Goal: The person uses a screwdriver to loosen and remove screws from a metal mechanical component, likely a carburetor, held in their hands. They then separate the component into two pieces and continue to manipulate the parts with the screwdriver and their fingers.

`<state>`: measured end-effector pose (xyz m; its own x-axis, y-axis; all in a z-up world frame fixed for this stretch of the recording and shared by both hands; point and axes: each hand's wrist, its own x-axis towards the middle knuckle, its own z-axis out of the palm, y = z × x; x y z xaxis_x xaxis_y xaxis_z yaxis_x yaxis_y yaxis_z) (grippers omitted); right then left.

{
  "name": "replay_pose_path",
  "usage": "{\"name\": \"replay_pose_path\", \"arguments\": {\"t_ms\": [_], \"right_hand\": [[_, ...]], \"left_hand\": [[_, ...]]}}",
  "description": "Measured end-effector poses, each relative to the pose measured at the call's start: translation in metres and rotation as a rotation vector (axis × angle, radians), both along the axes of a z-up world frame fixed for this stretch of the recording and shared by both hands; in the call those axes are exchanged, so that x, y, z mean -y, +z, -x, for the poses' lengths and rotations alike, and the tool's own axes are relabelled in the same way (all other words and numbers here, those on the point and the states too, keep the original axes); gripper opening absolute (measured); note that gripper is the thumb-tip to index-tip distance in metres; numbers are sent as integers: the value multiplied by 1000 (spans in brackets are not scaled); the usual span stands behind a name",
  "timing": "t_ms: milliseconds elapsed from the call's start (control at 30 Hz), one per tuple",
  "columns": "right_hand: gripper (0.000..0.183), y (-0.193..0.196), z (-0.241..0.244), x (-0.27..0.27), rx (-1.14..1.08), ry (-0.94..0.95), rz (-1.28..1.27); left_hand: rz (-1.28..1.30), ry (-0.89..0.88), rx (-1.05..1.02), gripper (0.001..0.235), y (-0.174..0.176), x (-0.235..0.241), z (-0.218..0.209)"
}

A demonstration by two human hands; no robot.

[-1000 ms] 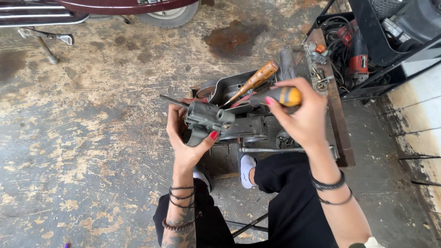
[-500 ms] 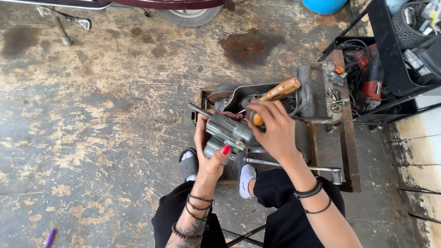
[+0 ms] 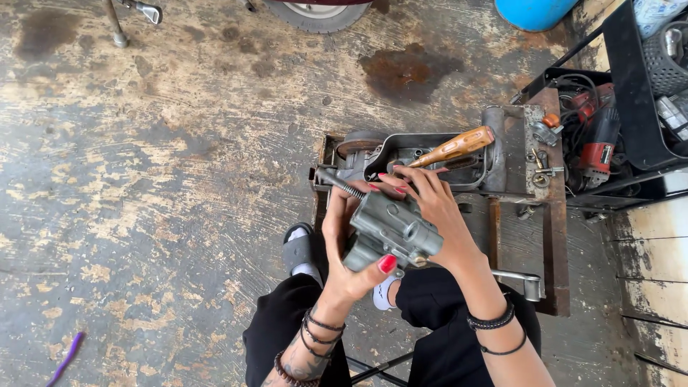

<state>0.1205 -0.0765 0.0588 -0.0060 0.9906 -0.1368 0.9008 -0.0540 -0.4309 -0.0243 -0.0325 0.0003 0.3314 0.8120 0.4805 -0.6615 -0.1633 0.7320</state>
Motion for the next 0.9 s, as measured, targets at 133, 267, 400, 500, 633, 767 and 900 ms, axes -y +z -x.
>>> {"name": "replay_pose_path", "arguments": {"t_ms": [133, 267, 400, 500, 633, 767, 900], "right_hand": [[48, -76, -3, 3, -116, -182, -364], [49, -89, 3, -10, -281, -128, -365], [52, -101, 2, -7, -482, -65, -369], [54, -109, 0, -9, -612, -29, -367], [56, -120, 0, -14, -741, 1, -363], [58, -131, 1, -19, -929, 40, -364], [61, -141, 0, -24, -1120, 84, -360]], "left_hand": [[280, -152, 119, 75, -21, 18, -5], [1046, -257, 404, 49, -27, 27, -17], [1214, -381, 373, 51, -26, 21, -13], [1258, -428, 371, 51, 20, 19, -3], [1281, -429, 372, 52, 16, 20, -6], [1280, -469, 390, 53, 13, 19, -6], [1259, -491, 400, 53, 13, 19, -6]]}}
